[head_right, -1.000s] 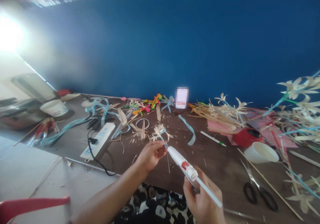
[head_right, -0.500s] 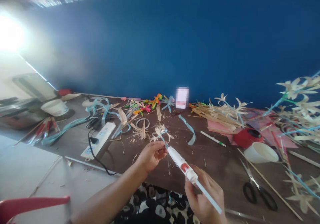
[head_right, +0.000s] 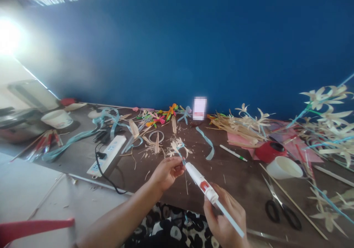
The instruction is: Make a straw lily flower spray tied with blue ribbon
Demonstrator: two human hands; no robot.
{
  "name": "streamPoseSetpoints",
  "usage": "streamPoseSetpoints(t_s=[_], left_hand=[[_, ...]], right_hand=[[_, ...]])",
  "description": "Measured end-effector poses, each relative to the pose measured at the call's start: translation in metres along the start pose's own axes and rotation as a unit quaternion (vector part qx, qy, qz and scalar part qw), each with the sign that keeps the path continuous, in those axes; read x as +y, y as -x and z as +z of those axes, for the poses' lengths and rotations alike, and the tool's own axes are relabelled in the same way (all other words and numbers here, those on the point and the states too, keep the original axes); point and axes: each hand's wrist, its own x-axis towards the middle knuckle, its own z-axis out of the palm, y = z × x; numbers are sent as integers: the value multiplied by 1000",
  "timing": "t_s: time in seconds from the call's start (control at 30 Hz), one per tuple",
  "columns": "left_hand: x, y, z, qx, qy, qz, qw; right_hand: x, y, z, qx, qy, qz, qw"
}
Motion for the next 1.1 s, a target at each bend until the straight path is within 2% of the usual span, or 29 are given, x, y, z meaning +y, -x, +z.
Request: streamPoseSetpoints(t_s=[0.1, 0.17, 0.27, 0.33, 0.4, 0.47, 0.53, 0.6, 0.77, 0.9, 1.0, 1.1], left_hand=[[2, 0, 0, 6, 5, -1, 1000], [3, -1, 0, 18, 4, 4, 1000], [3, -2, -2, 24, -9, 18, 1000], [2, -2, -3, 18, -18, 30, 999], [1, -3, -4, 13, -26, 43, 999], [1, -4, -3, 11, -40, 51, 998], [1, -5, -1, 15, -56, 54, 997], [2, -6, 2, 16, -70, 59, 996], [2, -6, 7, 10, -108, 80, 991], [3, -6, 8, 2, -125, 90, 988], [2, -7, 8, -2, -130, 86, 988], [2, -8, 8, -7, -130, 83, 988]], right_hand=[[2, 4, -1, -17, -15, 4, 1000], [2, 8, -3, -4, -33, 27, 999], [4, 16, -5, 30, -77, 103, 991], [9, 18, -6, 33, -129, 196, 971], [17, 15, -5, 45, -219, 316, 922], [29, 8, -1, 78, -328, 415, 845], [46, -1, 4, 95, -405, 469, 779], [64, -11, 11, 99, -424, 499, 749], [102, -31, 29, 154, -403, 510, 744], [108, -40, 38, 174, -421, 513, 727], [104, -41, 39, 152, -434, 519, 721], [104, -36, 32, 89, -442, 522, 724]])
